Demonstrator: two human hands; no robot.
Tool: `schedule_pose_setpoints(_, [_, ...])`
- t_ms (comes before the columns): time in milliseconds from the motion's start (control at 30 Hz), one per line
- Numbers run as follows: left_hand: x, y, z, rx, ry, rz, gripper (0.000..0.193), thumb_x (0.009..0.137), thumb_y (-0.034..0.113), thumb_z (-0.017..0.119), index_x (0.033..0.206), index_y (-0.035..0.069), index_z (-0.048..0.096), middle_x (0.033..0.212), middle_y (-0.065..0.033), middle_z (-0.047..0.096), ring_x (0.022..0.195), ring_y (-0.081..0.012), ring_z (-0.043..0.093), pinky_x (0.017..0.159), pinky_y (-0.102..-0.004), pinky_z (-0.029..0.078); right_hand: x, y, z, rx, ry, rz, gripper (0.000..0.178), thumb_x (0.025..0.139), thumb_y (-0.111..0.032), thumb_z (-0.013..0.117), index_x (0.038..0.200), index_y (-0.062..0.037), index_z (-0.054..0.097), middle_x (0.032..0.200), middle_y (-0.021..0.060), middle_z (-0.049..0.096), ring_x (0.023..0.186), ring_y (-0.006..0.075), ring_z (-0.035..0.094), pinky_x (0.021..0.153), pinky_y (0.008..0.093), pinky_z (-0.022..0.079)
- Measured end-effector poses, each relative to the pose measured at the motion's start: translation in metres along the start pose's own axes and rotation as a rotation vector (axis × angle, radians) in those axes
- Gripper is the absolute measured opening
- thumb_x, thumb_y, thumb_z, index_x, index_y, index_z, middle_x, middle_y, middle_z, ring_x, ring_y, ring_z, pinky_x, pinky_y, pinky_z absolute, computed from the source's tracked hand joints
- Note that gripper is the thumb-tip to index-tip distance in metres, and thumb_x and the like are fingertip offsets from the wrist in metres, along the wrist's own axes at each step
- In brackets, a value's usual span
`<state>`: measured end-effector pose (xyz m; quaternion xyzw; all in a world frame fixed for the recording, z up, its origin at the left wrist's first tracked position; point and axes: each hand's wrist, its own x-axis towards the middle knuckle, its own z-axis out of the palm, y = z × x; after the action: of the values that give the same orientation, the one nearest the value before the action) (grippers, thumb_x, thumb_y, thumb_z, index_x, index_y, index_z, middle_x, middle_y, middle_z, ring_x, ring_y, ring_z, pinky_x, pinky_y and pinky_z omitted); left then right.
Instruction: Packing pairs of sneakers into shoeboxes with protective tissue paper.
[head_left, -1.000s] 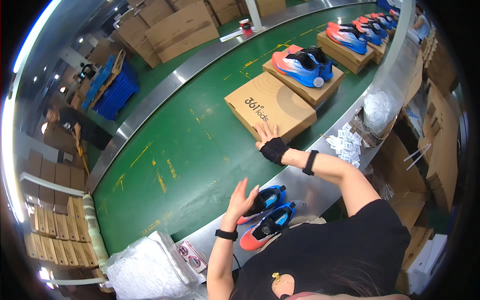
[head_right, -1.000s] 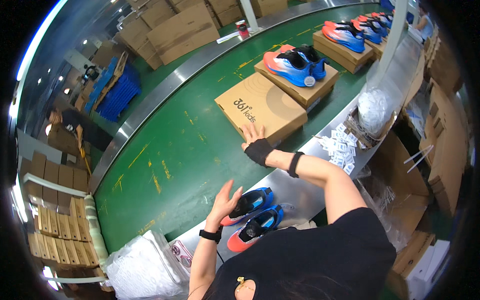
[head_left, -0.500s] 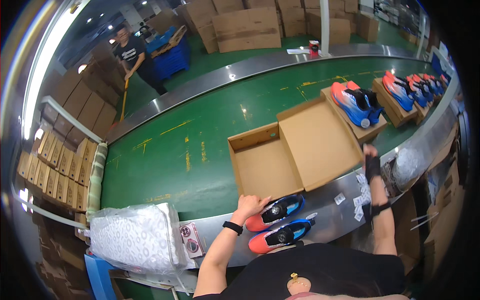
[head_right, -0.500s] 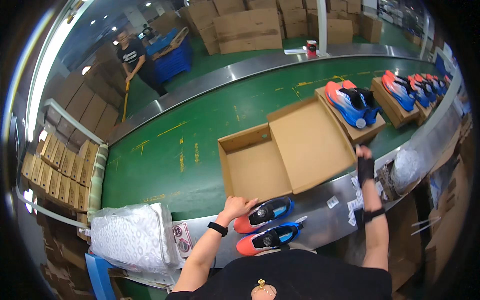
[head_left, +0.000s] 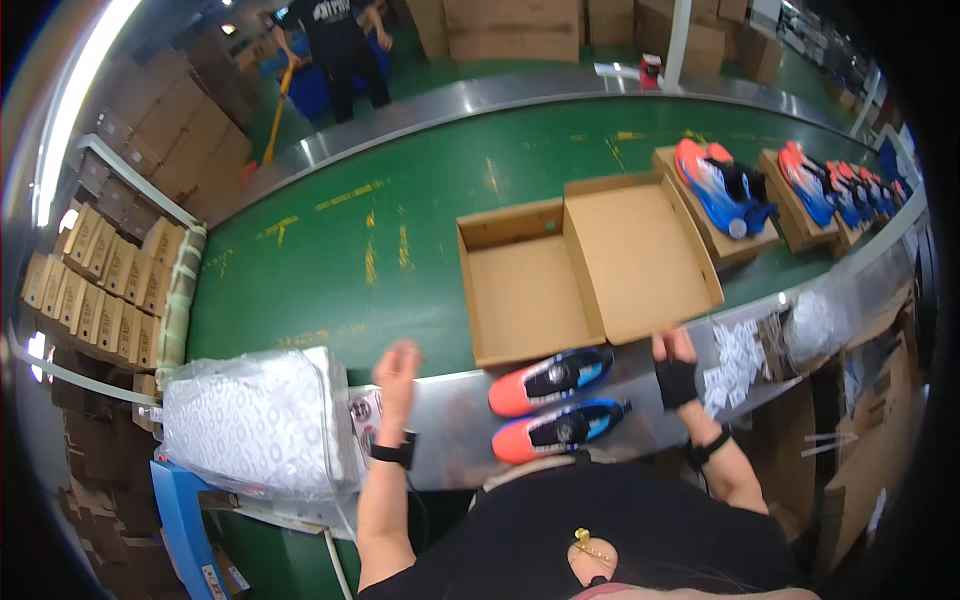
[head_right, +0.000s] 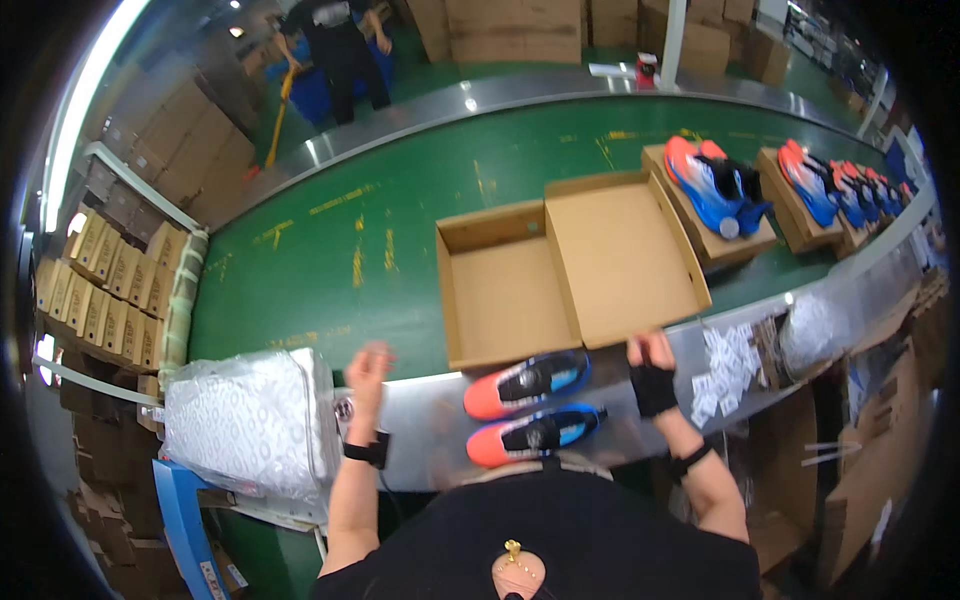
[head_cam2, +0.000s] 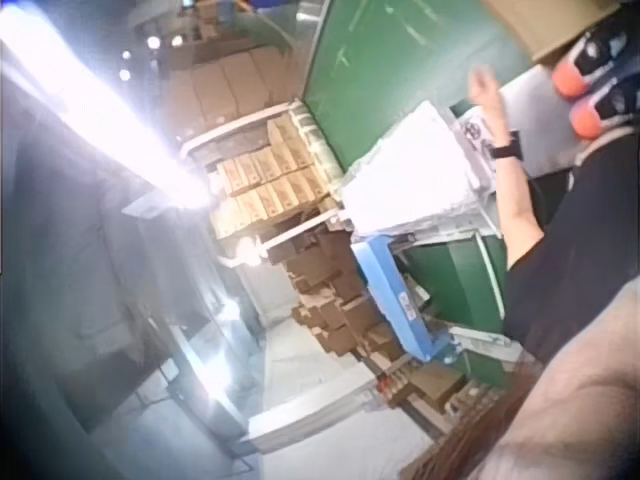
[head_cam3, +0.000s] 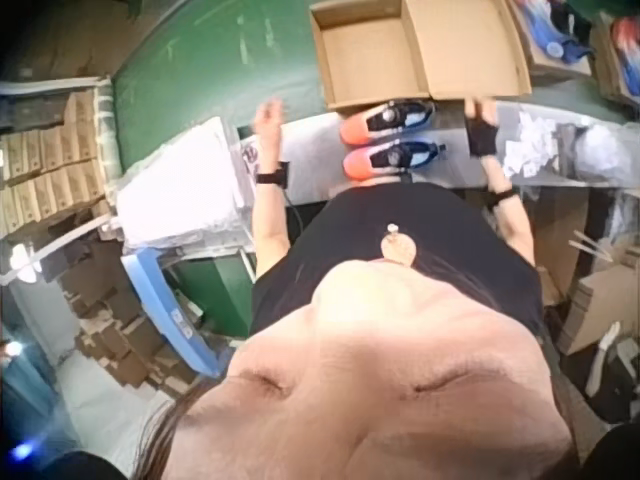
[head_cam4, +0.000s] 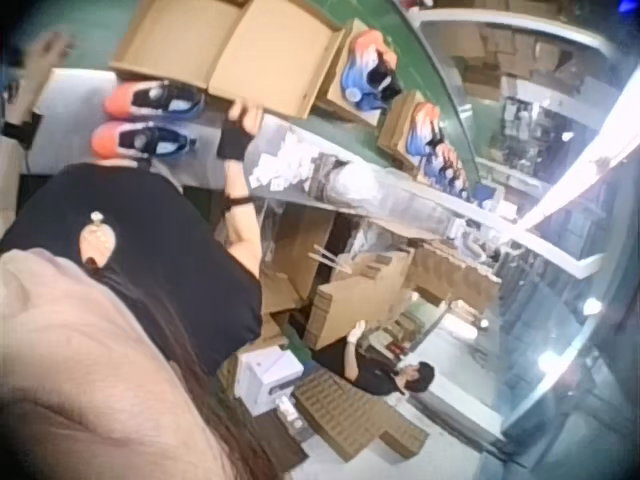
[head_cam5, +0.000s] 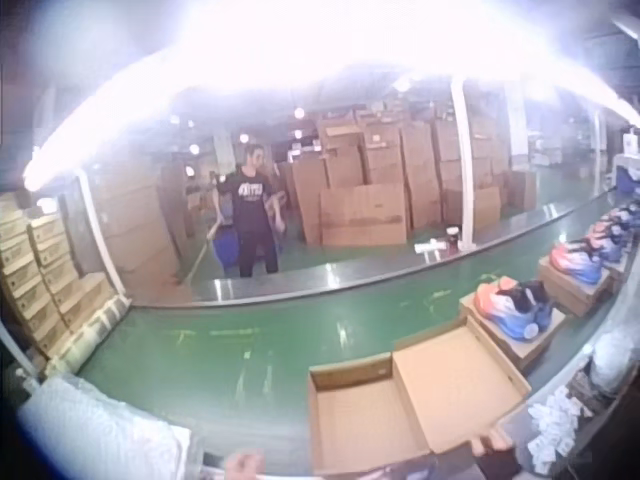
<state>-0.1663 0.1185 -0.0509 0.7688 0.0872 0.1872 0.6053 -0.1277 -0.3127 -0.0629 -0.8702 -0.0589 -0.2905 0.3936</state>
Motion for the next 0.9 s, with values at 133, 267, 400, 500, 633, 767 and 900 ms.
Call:
schedule_pose_setpoints(133, [-0.007, -0.001, -0.103, 0.071, 0.371, -0.105, 0.026, 0.086, 0.015, 0.048, 0.106, -0.001, 0.051, 0.087, -0.0084, 0.058, 0.075, -0.0131, 0.058, 0.059, -0.0234, 0.047, 0.047, -0.024, 0.062, 0.488, -0.304, 0.191, 0.030, 0.085, -0.007, 0.045, 0.113, 0.0015, 0.046, 0.104, 0.0084, 0.054, 0.088, 0.0151, 0.055, 0.079, 0.0250, 0.044])
schedule_pose_setpoints(267, [-0.044, -0.105, -0.264, 0.743, 0.580, -0.010, 0.038, 0.085, 0.015, 0.047, 0.118, -0.002, 0.043, 0.109, -0.0190, 0.052, 0.098, -0.0275, 0.053, 0.080, -0.0347, 0.044, 0.068, -0.089, 0.113, 0.341, -0.447, 0.053, 0.053, 0.070, 0.001, 0.044, 0.122, -0.0057, 0.038, 0.110, 0.0212, 0.048, 0.088, 0.0322, 0.054, 0.077, 0.0344, 0.044])
schedule_pose_setpoints(400, [-0.083, -0.105, -0.298, 1.162, 0.398, -0.368, 0.050, 0.083, 0.029, 0.048, 0.124, 0.002, 0.037, 0.125, -0.0229, 0.037, 0.115, -0.0350, 0.037, 0.093, -0.0477, 0.030, 0.035, -0.085, 0.148, 0.094, -0.973, -0.216, 0.049, 0.070, -0.011, 0.049, 0.117, -0.0023, 0.041, 0.109, 0.0239, 0.049, 0.099, 0.0377, 0.049, 0.084, 0.0399, 0.040])
schedule_pose_setpoints(500, [-0.083, -0.063, -0.258, 1.366, 0.295, -0.646, 0.055, 0.082, 0.042, 0.045, 0.127, 0.011, 0.036, 0.133, -0.0220, 0.025, 0.123, -0.0377, 0.022, 0.094, -0.0567, 0.020, 0.016, -0.127, 0.137, -0.329, -1.376, -0.298, 0.053, 0.074, -0.024, 0.055, 0.120, -0.0037, 0.038, 0.106, 0.0234, 0.051, 0.096, 0.0353, 0.051, 0.081, 0.0407, 0.042])
schedule_pose_setpoints(633, [-0.086, -0.065, -0.258, 1.349, 0.288, -0.598, 0.047, 0.086, 0.043, 0.035, 0.127, 0.021, 0.036, 0.135, -0.0176, 0.022, 0.123, -0.0397, 0.019, 0.092, -0.0612, 0.020, 0.013, -0.130, 0.136, -0.283, -1.418, -0.241, 0.053, 0.073, -0.024, 0.055, 0.120, -0.0050, 0.038, 0.104, 0.0239, 0.052, 0.096, 0.0360, 0.052, 0.079, 0.0407, 0.042])
schedule_pose_setpoints(767, [-0.082, -0.059, -0.261, 1.273, 0.396, -0.588, 0.037, 0.089, 0.032, 0.033, 0.116, 0.012, 0.047, 0.127, -0.0145, 0.038, 0.115, -0.0366, 0.034, 0.089, -0.0573, 0.027, 0.015, -0.138, 0.131, -0.296, -1.413, -0.251, 0.054, 0.073, -0.022, 0.055, 0.121, -0.0059, 0.038, 0.106, 0.0238, 0.052, 0.095, 0.0358, 0.052, 0.080, 0.0401, 0.042])
schedule_pose_setpoints(900, [-0.070, -0.030, -0.302, 1.229, 0.737, -0.317, 0.035, 0.088, 0.028, 0.037, 0.090, -0.001, 0.058, 0.089, -0.0265, 0.054, 0.084, -0.0402, 0.050, 0.072, -0.0428, 0.039, 0.017, -0.132, 0.137, -0.262, -1.394, -0.261, 0.054, 0.072, -0.021, 0.054, 0.121, -0.0066, 0.037, 0.101, 0.0244, 0.053, 0.093, 0.0360, 0.052, 0.079, 0.0407, 0.042])
